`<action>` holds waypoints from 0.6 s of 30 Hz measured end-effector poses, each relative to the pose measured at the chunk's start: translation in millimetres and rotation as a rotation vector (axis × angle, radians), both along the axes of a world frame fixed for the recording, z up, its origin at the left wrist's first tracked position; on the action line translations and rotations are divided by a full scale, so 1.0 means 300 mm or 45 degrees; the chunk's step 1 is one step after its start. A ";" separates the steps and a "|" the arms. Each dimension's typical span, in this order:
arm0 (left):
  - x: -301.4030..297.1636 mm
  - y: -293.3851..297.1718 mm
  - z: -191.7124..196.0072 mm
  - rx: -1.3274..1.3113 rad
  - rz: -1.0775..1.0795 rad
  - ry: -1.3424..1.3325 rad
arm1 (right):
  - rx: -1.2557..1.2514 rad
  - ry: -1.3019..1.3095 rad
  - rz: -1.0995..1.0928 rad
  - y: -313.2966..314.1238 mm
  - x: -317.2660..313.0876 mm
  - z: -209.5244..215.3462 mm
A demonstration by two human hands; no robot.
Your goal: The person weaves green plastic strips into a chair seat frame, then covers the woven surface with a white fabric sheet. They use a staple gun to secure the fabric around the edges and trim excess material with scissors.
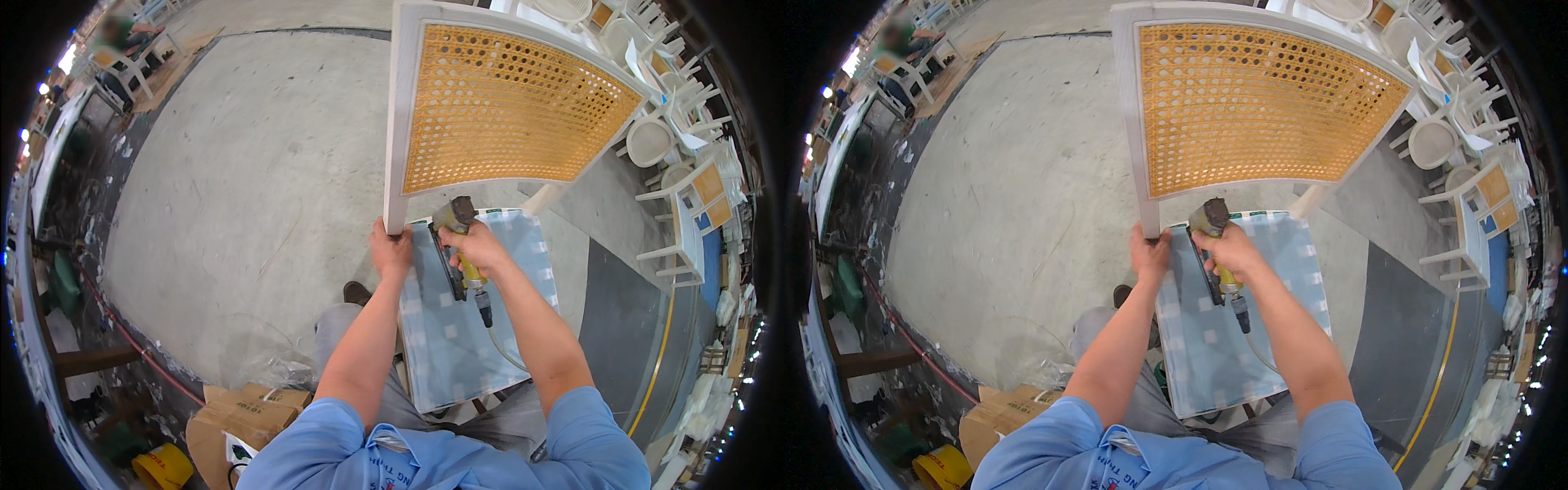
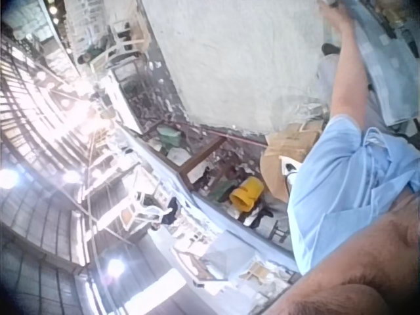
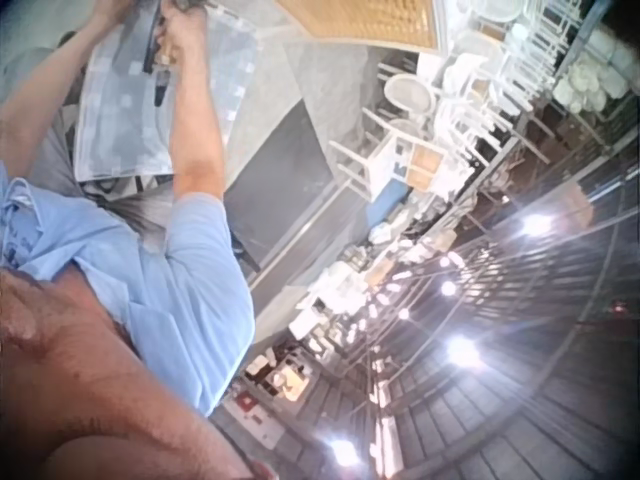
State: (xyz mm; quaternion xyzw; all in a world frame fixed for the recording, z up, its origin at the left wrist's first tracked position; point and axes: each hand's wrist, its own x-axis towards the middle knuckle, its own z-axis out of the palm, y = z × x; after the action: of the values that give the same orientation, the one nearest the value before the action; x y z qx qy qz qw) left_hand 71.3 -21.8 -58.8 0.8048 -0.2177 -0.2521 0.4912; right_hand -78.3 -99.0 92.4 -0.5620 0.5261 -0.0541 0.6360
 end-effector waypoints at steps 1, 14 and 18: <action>-0.002 0.002 0.003 0.007 0.013 0.003 | 0.004 -0.014 0.000 0.016 0.026 -0.004; -0.051 0.006 0.018 -0.002 0.062 -0.060 | -0.063 0.050 0.000 0.054 0.093 -0.056; 0.006 0.038 -0.042 -0.213 -0.047 -0.015 | -0.103 0.031 0.050 0.058 0.130 -0.052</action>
State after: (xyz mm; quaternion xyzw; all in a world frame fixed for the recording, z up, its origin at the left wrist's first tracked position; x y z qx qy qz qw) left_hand 73.2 -10.6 -71.5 0.7584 -0.2555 -0.2373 0.5506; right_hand -39.2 -81.6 76.8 -0.5980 0.5201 -0.0560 0.6073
